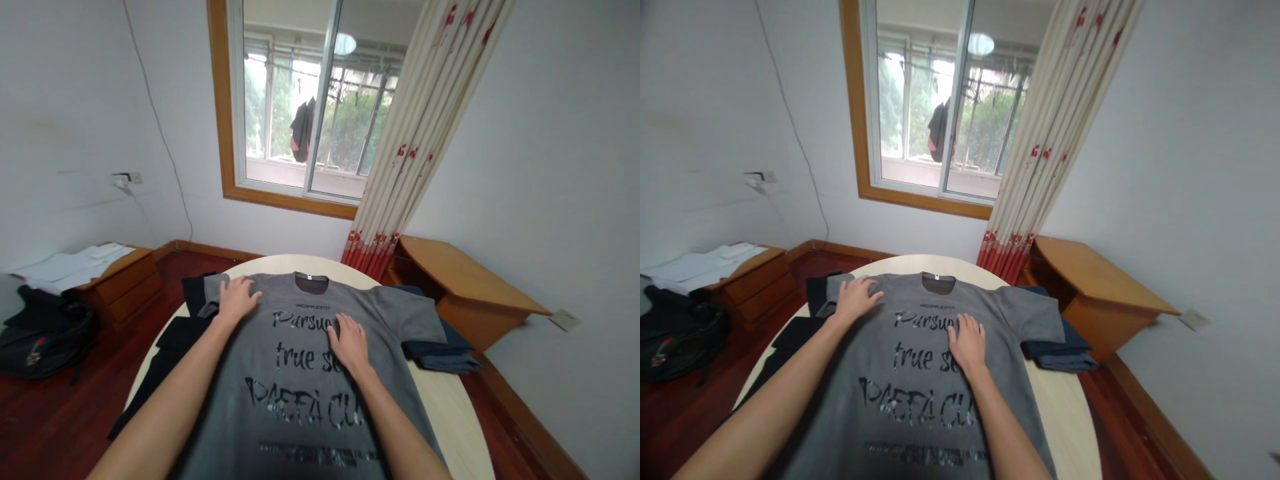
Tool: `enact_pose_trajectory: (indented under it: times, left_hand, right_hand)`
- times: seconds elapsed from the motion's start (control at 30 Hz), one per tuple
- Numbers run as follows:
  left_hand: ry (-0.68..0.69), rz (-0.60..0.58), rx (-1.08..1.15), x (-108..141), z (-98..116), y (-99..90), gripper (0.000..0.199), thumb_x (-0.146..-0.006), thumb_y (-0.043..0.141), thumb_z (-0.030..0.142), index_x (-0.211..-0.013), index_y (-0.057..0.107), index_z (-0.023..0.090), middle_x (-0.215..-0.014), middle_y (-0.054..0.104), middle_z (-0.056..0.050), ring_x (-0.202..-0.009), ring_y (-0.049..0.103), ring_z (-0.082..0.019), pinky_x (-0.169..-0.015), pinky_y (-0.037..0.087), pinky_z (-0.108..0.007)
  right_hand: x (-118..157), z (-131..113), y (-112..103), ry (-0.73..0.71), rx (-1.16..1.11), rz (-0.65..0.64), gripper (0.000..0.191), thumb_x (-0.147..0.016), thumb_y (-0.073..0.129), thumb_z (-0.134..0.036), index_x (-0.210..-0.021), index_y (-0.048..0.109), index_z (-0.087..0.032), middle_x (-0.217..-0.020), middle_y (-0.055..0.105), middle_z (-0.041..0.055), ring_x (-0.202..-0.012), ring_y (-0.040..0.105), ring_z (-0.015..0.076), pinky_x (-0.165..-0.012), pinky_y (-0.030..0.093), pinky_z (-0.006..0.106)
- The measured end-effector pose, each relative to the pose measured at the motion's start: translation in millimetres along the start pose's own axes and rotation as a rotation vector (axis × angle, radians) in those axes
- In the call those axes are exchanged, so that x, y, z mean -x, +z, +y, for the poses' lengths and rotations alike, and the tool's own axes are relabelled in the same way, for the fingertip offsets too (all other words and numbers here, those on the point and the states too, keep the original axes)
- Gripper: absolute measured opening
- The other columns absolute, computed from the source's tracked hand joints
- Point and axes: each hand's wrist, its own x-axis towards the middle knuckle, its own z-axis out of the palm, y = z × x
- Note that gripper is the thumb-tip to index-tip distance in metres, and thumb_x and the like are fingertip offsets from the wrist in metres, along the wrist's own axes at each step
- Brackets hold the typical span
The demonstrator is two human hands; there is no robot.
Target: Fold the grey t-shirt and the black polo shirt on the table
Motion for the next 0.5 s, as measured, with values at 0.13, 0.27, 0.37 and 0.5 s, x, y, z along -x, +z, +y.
enact_pose_trajectory:
  times: [0.13, 0.27, 0.37, 0.5]
  left_hand:
    - [-0.3, 0.069, -0.027, 19.3, -47.3, -20.8, 0.059, -0.089, 0.044, 0.059, -0.127, 0.063, 0.018, -0.133, 0.058, -0.02, -0.121, 0.054, -0.039, -0.098, 0.044, -0.053]
    - [-0.409, -0.122, 0.023, 30.4, -73.4, -13.8, 0.073, -0.083, 0.045, 0.07, -0.129, 0.062, 0.015, -0.13, 0.06, -0.024, -0.114, 0.061, -0.04, -0.091, 0.049, -0.05]
    - [-0.347, -0.201, 0.109, 32.9, -84.7, -2.9, 0.066, -0.079, 0.056, 0.062, -0.123, 0.066, 0.013, -0.123, 0.066, -0.024, -0.112, 0.064, -0.039, -0.089, 0.051, -0.046]
    - [-0.301, -0.134, 0.187, 31.7, -96.0, 0.6, 0.035, -0.074, 0.065, 0.036, -0.103, 0.075, 0.02, -0.106, 0.075, -0.016, -0.098, 0.071, -0.035, -0.079, 0.055, -0.038]
  right_hand:
    - [36.6, -14.9, -13.3, -0.067, -0.136, -0.024, 0.046, -0.093, 0.047, -0.037, -0.132, 0.058, -0.016, -0.136, 0.06, 0.0132, -0.127, 0.053, 0.0278, -0.108, 0.037, 0.041]
    - [59.9, -16.4, -9.2, -0.057, -0.205, -0.027, 0.043, -0.093, 0.049, -0.035, -0.13, 0.059, -0.016, -0.132, 0.062, 0.013, -0.123, 0.056, 0.0276, -0.103, 0.042, 0.04]
    - [70.4, -8.5, 1.8, -0.097, -0.239, -0.002, 0.038, -0.091, 0.053, -0.032, -0.125, 0.063, -0.017, -0.132, 0.063, 0.013, -0.124, 0.054, 0.0273, -0.105, 0.04, 0.041]
    - [76.2, 4.1, 11.2, -0.159, -0.3, 0.014, 0.032, -0.09, 0.056, -0.029, -0.118, 0.067, -0.019, -0.134, 0.062, 0.0115, -0.127, 0.052, 0.0257, -0.107, 0.038, 0.042]
